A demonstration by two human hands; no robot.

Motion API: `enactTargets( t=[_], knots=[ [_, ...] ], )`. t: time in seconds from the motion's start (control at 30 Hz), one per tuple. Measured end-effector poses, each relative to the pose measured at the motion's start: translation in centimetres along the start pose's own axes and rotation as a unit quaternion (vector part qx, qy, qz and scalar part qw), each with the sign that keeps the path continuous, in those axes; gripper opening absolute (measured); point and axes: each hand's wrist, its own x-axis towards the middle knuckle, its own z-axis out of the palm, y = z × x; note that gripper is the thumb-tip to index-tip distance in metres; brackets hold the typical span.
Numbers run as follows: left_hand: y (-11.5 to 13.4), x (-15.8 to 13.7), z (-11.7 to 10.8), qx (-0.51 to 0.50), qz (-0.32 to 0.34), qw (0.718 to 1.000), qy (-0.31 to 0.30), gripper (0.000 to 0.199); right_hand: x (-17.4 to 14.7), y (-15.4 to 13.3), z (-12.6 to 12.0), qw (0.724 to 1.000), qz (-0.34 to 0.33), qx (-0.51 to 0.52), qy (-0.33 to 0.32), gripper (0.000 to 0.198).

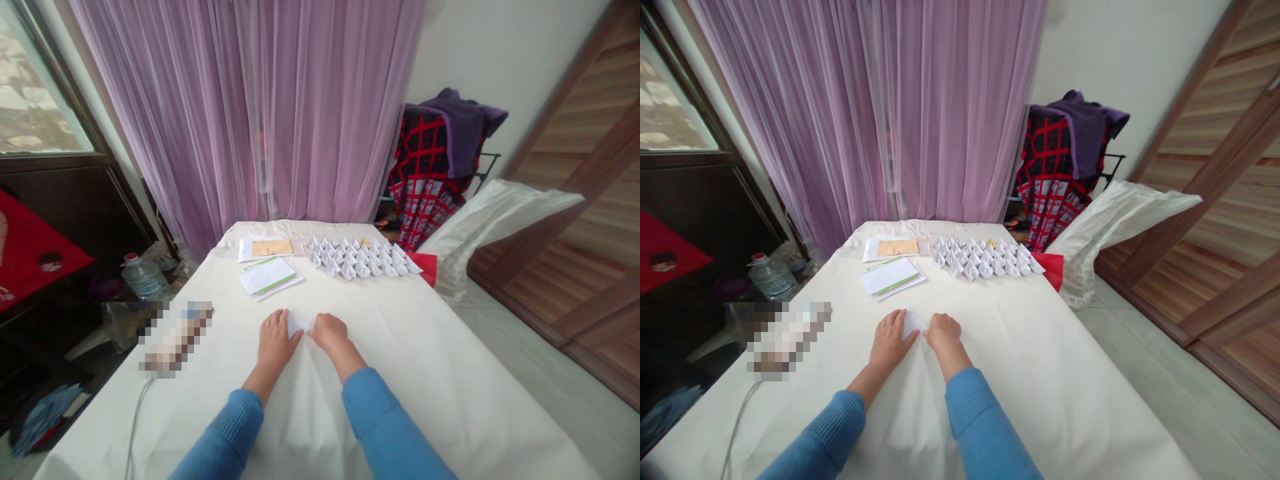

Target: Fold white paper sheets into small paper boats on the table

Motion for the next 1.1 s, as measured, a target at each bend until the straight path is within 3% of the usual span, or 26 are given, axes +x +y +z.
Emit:
enactTargets(
  t=[0.23,0.4,0.7,0.87,1.0,1.1],
  knots=[
    [0.0,-0.6,0.2,-0.071,-0.046,0.996,0.033,0.045,-1.7,0.6,1.1,0.996,-0.042,0.042,0.072,0.006],
    [-0.5,-0.6,0.2,-0.161,-0.059,0.985,0.026,0.039,-3.1,0.8,2.5,0.986,-0.053,0.084,0.134,0.011],
    [-1.1,0.9,-1.4,-0.367,-0.097,0.925,0.003,0.052,-3.2,-0.3,3.7,0.945,-0.163,0.108,0.261,0.013],
    [-1.1,2.2,-0.7,-0.445,-0.118,0.887,-0.030,0.062,-2.0,-0.5,3.8,0.939,-0.189,0.104,0.266,0.011],
    [-1.1,3.7,-0.6,-0.479,-0.133,0.866,-0.058,0.058,-0.6,-0.2,3.7,0.938,-0.210,0.106,0.255,0.013],
    [-1.2,4.8,-0.4,-0.475,-0.144,0.865,-0.070,0.054,0.6,-0.1,3.5,0.936,-0.240,0.104,0.237,0.016]
  ],
)
